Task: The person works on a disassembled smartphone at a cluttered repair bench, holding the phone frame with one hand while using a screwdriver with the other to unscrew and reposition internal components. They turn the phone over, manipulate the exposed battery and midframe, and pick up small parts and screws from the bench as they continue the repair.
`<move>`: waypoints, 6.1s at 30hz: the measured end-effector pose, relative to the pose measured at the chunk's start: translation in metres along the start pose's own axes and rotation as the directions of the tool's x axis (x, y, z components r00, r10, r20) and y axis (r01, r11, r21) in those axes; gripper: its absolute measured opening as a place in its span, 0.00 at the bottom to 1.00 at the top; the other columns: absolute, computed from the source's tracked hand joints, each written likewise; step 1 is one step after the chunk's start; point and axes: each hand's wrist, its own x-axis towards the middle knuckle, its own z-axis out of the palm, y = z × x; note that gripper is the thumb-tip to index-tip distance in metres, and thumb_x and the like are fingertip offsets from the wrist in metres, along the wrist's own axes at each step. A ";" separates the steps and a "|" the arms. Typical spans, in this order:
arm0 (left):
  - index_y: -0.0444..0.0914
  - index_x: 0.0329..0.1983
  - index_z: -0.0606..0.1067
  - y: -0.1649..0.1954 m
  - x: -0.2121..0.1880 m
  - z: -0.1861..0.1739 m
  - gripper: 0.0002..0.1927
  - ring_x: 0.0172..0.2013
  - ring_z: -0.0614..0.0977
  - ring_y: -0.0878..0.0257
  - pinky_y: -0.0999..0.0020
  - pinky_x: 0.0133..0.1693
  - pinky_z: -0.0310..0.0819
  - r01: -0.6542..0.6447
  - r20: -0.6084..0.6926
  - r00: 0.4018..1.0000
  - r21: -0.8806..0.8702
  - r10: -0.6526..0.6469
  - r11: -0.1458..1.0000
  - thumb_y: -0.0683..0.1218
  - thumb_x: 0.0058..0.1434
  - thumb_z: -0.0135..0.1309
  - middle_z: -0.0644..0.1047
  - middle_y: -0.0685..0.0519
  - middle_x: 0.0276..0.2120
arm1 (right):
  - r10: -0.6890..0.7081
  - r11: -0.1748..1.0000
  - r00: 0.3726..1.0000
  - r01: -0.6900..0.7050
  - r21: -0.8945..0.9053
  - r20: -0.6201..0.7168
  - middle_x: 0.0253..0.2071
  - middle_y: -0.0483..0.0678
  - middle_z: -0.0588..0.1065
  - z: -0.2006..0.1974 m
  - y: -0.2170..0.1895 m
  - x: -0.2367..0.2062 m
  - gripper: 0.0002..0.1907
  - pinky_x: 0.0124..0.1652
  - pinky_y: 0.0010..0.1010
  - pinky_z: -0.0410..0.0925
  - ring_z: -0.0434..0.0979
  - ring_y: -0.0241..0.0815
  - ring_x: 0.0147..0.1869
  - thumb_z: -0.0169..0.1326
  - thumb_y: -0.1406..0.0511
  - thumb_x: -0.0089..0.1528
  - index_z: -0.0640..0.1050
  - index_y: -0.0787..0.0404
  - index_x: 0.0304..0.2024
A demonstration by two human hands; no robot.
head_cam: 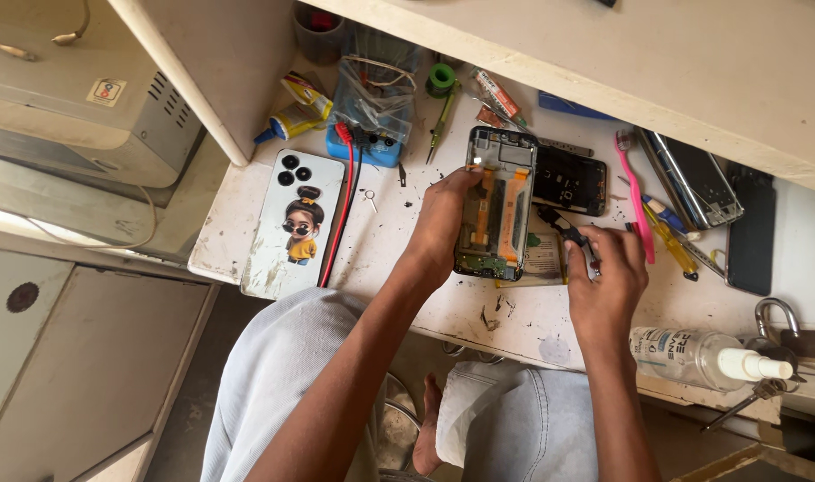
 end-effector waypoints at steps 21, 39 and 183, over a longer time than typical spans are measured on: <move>0.36 0.44 0.75 0.006 0.001 -0.006 0.16 0.33 0.78 0.62 0.63 0.38 0.76 -0.037 -0.044 0.998 -0.097 0.033 0.995 0.52 0.68 0.43 0.77 0.51 0.34 | -0.062 0.998 0.996 0.060 -0.035 -0.059 0.47 0.49 0.73 0.017 0.004 0.017 0.14 0.42 0.36 0.67 0.72 0.48 0.51 0.66 0.74 0.61 0.81 0.61 0.49; 0.35 0.41 0.72 0.011 0.002 -0.012 0.17 0.34 0.75 0.62 0.63 0.40 0.75 -0.111 -0.090 0.990 -0.030 0.108 0.993 0.54 0.67 0.44 0.75 0.50 0.34 | 0.017 0.997 1.000 -0.019 -0.074 -0.016 0.53 0.50 0.68 0.042 0.001 0.022 0.12 0.56 0.45 0.62 0.65 0.52 0.55 0.65 0.72 0.61 0.80 0.62 0.47; 0.34 0.70 0.66 0.014 -0.014 -0.002 0.24 0.51 0.79 0.64 0.63 0.54 0.78 -0.269 0.325 0.896 -0.142 0.301 0.953 0.48 0.74 0.48 0.78 0.49 0.53 | 0.195 0.329 0.881 -0.473 0.817 0.432 0.51 0.58 0.77 0.001 -0.061 0.007 0.19 0.47 0.39 0.73 0.80 0.46 0.47 0.44 0.72 0.70 0.67 0.73 0.64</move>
